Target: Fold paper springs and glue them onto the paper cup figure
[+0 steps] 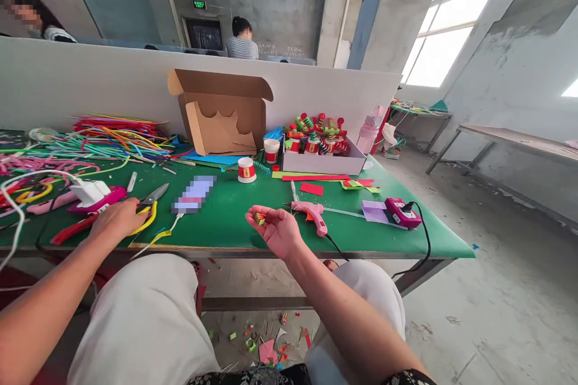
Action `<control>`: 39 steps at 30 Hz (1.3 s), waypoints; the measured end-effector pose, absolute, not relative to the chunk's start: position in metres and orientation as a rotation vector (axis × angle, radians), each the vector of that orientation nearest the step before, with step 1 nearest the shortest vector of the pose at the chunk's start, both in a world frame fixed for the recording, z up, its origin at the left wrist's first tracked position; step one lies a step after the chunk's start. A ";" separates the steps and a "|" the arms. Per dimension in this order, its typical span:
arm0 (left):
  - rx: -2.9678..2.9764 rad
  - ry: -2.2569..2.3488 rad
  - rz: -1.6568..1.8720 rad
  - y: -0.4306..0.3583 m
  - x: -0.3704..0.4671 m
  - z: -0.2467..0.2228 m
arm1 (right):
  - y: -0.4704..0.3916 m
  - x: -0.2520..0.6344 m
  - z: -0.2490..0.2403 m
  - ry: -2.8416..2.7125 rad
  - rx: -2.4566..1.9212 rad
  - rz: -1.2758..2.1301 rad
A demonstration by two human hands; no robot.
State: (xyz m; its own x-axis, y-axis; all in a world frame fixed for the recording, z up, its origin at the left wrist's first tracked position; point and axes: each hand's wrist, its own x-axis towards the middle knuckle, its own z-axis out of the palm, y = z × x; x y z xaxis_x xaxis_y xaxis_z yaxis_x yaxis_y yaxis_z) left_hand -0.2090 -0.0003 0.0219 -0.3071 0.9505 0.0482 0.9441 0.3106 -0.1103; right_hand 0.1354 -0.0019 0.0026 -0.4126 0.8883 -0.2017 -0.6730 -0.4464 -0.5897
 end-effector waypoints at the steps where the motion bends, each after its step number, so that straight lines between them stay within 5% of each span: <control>1: -1.750 -2.480 0.117 0.003 -0.210 0.019 | 0.000 0.136 0.003 -0.519 -0.606 1.977; 7: -1.742 -2.281 0.004 0.006 -0.186 0.027 | -0.010 0.139 -0.001 -0.487 -0.606 1.995; 13: -2.638 -1.557 -0.976 -0.007 -0.069 0.043 | -0.010 0.133 -0.013 -0.399 -0.602 1.969; 17: -2.945 -1.028 -0.815 -0.011 -0.018 0.020 | 0.000 0.136 -0.024 -0.394 -0.596 1.938; 23: -2.887 -1.099 -0.847 -0.006 -0.011 -0.010 | 0.004 0.136 -0.024 -0.495 -0.623 1.984; 32: -2.659 -1.902 -2.540 -0.011 -0.013 -0.006 | 0.003 0.149 -0.010 -0.771 -0.811 1.616; 39: -2.573 -1.886 -2.948 -0.014 -0.012 0.000 | 0.001 0.159 0.005 -0.941 -0.765 1.502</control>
State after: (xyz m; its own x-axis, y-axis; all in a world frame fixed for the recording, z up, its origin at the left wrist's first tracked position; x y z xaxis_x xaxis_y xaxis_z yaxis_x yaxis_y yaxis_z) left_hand -0.0120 -0.0144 -0.0004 0.1168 0.9830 0.1418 -0.2832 -0.1039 0.9534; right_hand 0.1593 0.0014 0.0050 -0.1398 0.9894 0.0389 -0.4673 -0.0313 -0.8836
